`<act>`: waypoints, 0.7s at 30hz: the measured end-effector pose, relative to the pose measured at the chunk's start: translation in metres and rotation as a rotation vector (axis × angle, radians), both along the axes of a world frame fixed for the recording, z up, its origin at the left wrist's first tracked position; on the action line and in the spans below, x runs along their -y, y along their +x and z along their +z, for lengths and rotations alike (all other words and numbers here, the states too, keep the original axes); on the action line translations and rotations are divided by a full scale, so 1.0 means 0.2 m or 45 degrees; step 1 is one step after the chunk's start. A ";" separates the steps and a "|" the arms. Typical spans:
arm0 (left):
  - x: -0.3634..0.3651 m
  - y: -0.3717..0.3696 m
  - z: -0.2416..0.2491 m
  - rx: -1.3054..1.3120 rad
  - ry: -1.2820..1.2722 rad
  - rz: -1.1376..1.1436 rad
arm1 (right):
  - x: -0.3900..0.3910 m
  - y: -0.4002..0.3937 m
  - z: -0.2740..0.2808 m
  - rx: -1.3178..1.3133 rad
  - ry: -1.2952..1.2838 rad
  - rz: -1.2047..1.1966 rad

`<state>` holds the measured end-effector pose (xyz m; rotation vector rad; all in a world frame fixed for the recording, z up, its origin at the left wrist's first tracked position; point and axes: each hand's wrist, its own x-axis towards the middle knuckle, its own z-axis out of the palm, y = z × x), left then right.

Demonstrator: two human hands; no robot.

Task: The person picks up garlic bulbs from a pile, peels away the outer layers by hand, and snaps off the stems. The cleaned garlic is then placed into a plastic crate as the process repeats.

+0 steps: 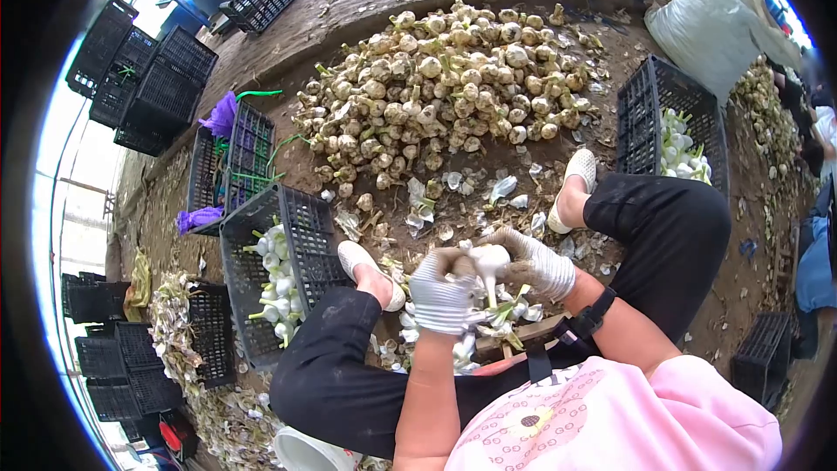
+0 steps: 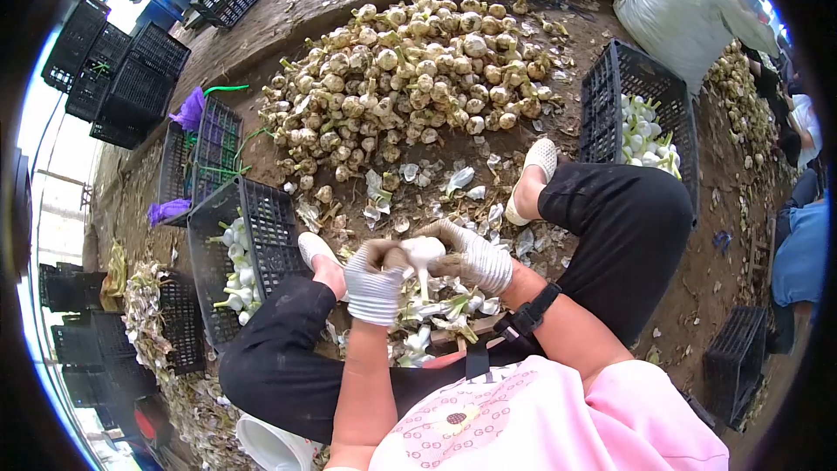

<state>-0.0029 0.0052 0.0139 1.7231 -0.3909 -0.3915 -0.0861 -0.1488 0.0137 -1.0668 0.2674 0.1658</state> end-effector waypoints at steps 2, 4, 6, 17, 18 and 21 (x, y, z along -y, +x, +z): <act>-0.05 0.06 -0.03 -0.490 -0.339 0.133 | -0.02 -0.02 0.01 0.066 0.238 -0.002; -0.05 0.05 0.01 -0.443 -0.234 0.113 | -0.03 -0.02 0.01 0.117 0.314 0.015; -0.05 0.05 -0.02 -0.471 -0.287 0.122 | -0.04 -0.02 0.04 0.064 0.414 -0.029; -0.12 0.19 0.13 -1.135 -1.337 0.001 | -0.03 -0.04 0.06 0.020 0.140 -0.077; -0.17 0.21 0.14 -1.009 -1.165 0.208 | -0.02 -0.04 0.02 0.027 0.139 -0.027; -0.27 0.29 -0.22 -0.806 -0.538 0.245 | 0.01 -0.03 0.03 0.018 0.112 0.031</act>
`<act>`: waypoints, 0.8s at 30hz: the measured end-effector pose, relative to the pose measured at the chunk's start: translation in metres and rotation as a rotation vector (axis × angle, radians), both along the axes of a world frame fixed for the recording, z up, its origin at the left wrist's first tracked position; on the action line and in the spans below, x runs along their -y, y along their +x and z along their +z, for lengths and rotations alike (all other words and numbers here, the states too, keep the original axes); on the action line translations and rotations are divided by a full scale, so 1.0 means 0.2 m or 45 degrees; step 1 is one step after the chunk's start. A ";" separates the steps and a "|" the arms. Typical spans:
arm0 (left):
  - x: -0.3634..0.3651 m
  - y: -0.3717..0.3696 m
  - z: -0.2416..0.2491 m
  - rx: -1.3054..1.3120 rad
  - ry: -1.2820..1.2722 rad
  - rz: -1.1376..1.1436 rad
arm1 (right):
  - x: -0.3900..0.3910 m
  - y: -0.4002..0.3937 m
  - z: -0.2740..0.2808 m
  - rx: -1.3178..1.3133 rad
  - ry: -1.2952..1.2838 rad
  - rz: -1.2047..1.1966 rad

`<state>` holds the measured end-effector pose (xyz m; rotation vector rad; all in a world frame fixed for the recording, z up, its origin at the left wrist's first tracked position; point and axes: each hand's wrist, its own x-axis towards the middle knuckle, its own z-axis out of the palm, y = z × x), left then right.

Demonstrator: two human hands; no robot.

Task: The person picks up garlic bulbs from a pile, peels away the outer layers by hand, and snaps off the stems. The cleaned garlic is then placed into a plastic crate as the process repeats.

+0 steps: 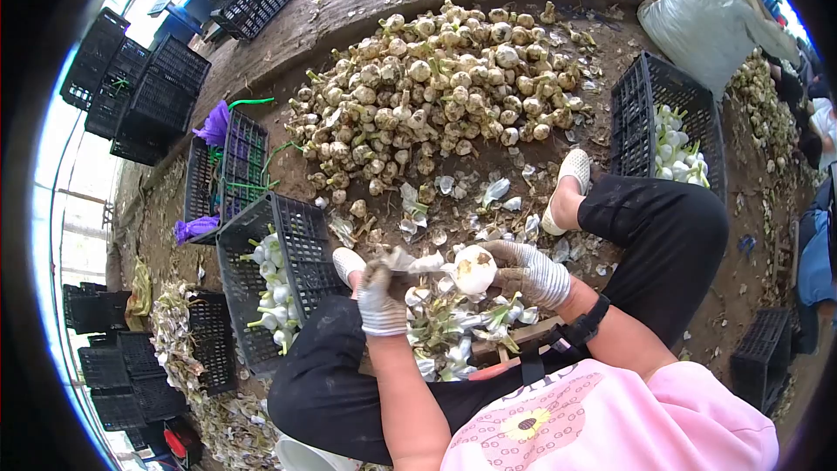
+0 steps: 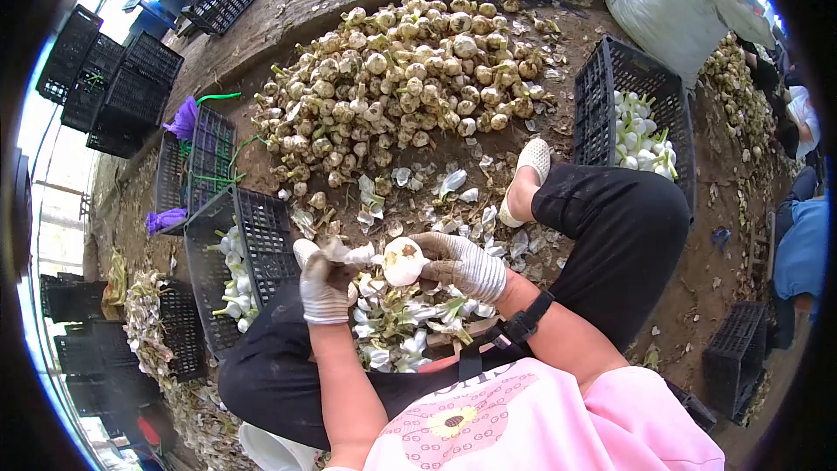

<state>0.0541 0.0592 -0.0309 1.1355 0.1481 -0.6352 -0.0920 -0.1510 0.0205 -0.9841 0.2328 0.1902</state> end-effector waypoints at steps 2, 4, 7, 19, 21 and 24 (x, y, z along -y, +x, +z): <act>-0.02 -0.02 -0.08 0.427 0.852 -0.379 | 0.00 0.00 -0.01 0.008 -0.016 -0.063; 0.05 -0.08 0.02 0.746 1.756 -1.059 | 0.01 0.00 -0.01 0.013 -0.023 -0.083; 0.03 -0.13 -0.01 0.870 1.676 -1.157 | 0.01 -0.01 -0.01 0.006 -0.082 -0.074; 0.38 -0.35 0.18 1.096 0.727 -0.371 | -0.05 -0.01 -0.04 0.158 -0.906 -0.152; 0.37 -0.33 0.12 0.947 0.689 -0.379 | -0.05 0.00 -0.07 0.217 -0.906 -0.189; 0.34 -0.30 0.16 0.320 0.269 -0.296 | -0.04 0.00 -0.09 0.213 -0.690 -0.162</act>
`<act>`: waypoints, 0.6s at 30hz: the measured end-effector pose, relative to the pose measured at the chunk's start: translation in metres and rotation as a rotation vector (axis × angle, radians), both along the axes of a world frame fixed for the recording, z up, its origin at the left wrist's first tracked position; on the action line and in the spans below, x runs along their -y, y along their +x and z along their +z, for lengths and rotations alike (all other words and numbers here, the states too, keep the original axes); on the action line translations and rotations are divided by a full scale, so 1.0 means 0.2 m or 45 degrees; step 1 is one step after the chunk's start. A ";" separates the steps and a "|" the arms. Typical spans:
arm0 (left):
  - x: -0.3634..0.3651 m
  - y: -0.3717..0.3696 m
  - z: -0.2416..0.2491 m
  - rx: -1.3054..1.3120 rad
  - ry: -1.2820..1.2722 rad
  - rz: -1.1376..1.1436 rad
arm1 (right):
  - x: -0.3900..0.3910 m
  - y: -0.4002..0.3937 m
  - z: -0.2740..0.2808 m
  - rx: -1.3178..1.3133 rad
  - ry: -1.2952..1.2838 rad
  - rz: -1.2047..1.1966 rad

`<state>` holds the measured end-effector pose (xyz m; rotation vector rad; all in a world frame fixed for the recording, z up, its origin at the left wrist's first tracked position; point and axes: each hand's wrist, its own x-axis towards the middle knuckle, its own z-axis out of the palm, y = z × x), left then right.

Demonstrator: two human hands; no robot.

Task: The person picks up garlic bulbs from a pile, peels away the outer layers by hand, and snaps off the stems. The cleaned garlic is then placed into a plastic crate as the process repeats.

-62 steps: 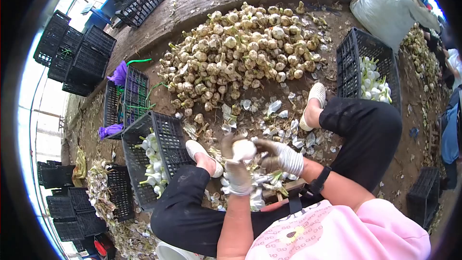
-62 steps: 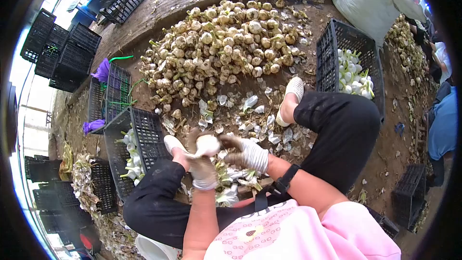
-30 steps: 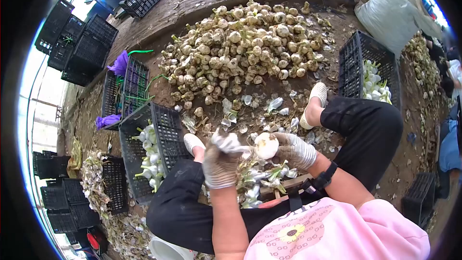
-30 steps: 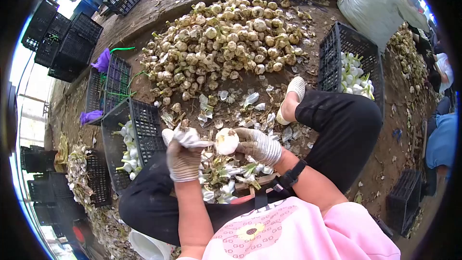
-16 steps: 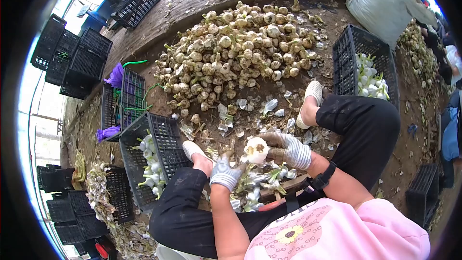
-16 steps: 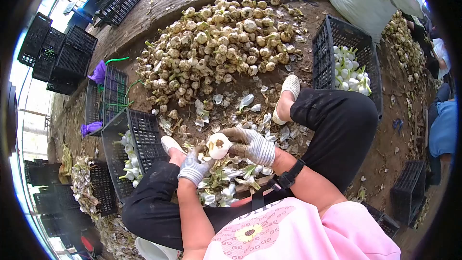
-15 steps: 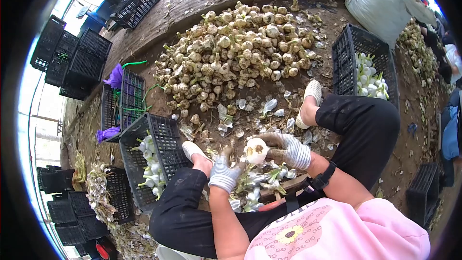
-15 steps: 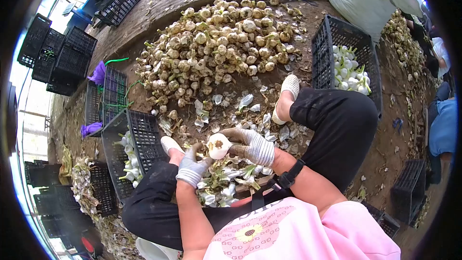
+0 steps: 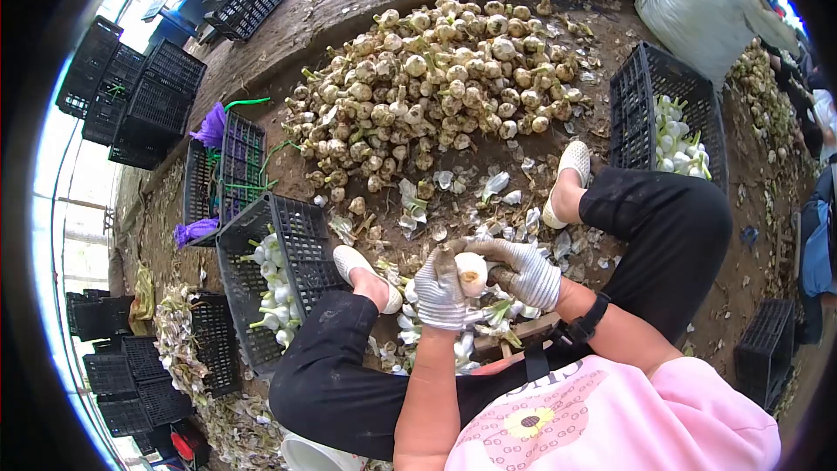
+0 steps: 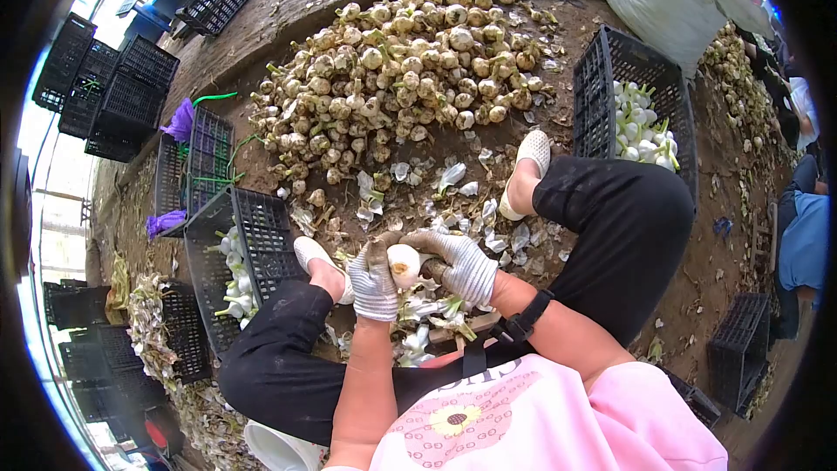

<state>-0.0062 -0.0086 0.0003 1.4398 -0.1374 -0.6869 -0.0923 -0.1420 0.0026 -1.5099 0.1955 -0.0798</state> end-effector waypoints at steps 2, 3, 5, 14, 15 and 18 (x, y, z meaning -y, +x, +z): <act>-0.04 0.06 -0.14 -0.011 -0.036 0.129 | 0.00 0.01 0.02 -0.123 0.269 0.028; -0.05 0.09 -0.19 -0.013 -0.060 0.192 | 0.00 0.01 0.03 -0.101 0.244 0.037; -0.12 0.17 -0.27 -0.267 -0.195 0.363 | -0.02 0.00 0.02 -0.058 0.196 0.052; -0.09 0.09 -0.15 -0.041 -0.029 0.182 | 0.09 -0.03 -0.05 -0.212 0.788 -0.310; -0.10 0.09 -0.21 -0.027 -0.037 0.148 | 0.17 -0.03 0.05 -0.186 0.684 -0.359; -0.08 0.09 -0.28 -0.102 -0.045 0.004 | 0.35 -0.10 0.22 0.479 1.506 -0.631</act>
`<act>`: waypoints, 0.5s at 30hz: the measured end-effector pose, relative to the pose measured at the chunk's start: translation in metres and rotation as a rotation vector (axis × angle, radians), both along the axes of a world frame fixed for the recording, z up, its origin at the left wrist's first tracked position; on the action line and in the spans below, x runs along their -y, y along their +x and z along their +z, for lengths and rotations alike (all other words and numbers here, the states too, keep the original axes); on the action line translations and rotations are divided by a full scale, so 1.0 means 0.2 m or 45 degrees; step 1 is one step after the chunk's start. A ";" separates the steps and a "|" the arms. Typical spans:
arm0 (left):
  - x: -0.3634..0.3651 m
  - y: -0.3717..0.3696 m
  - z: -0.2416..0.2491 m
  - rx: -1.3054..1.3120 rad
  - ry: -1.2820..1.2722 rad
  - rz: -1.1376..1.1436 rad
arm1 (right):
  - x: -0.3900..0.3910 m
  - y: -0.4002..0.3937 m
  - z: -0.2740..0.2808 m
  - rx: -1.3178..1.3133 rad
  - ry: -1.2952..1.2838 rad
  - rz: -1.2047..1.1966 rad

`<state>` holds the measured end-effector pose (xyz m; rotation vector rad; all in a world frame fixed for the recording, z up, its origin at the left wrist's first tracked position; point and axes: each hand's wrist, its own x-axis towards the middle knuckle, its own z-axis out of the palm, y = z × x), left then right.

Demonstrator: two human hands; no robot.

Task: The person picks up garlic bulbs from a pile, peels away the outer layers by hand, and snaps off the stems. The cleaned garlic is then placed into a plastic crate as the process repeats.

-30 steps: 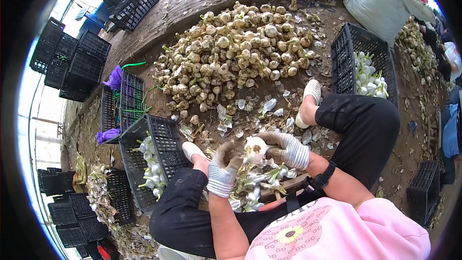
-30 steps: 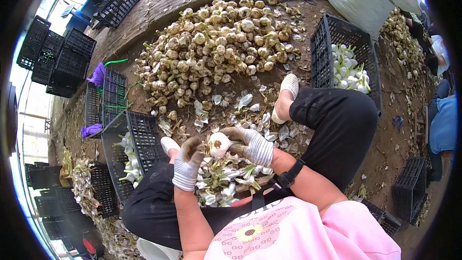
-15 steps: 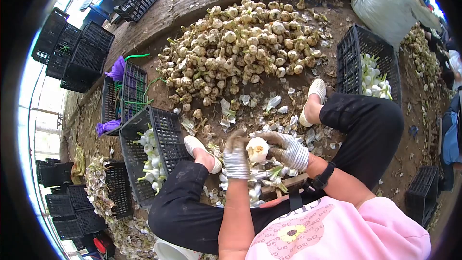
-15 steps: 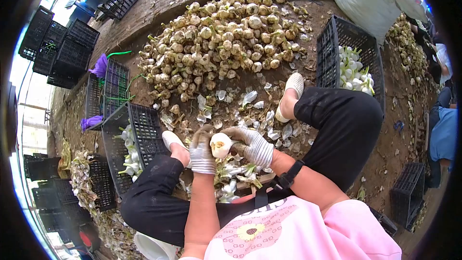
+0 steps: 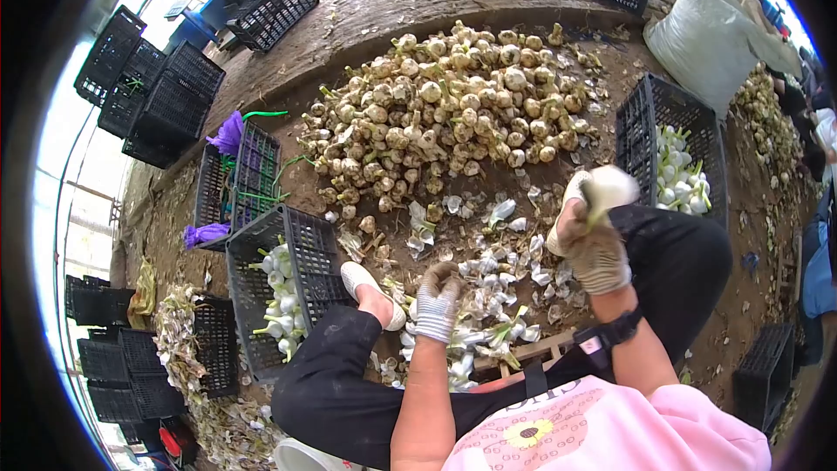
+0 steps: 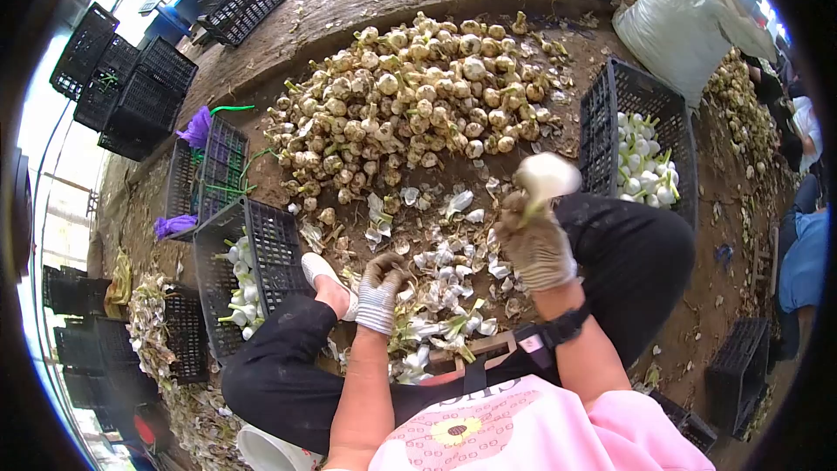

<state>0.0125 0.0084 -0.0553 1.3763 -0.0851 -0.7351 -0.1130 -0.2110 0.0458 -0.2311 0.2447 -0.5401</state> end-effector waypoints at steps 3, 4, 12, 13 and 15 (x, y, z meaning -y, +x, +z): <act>0.04 -0.01 -0.09 0.235 0.097 -0.028 | 0.02 0.03 0.03 0.150 -0.225 0.200; 0.06 0.02 -0.11 0.099 0.004 0.047 | 0.03 0.03 -0.08 0.017 -0.118 0.347; 0.11 0.66 -0.22 0.912 1.252 -0.452 | -0.20 0.20 -0.23 -0.498 -0.647 0.938; 0.21 0.74 -0.06 0.993 1.319 -0.295 | -0.21 0.19 -0.34 -0.525 -0.628 0.953; 0.30 1.01 -0.15 1.188 1.365 -0.228 | -0.21 0.22 -0.41 -0.753 -0.810 0.878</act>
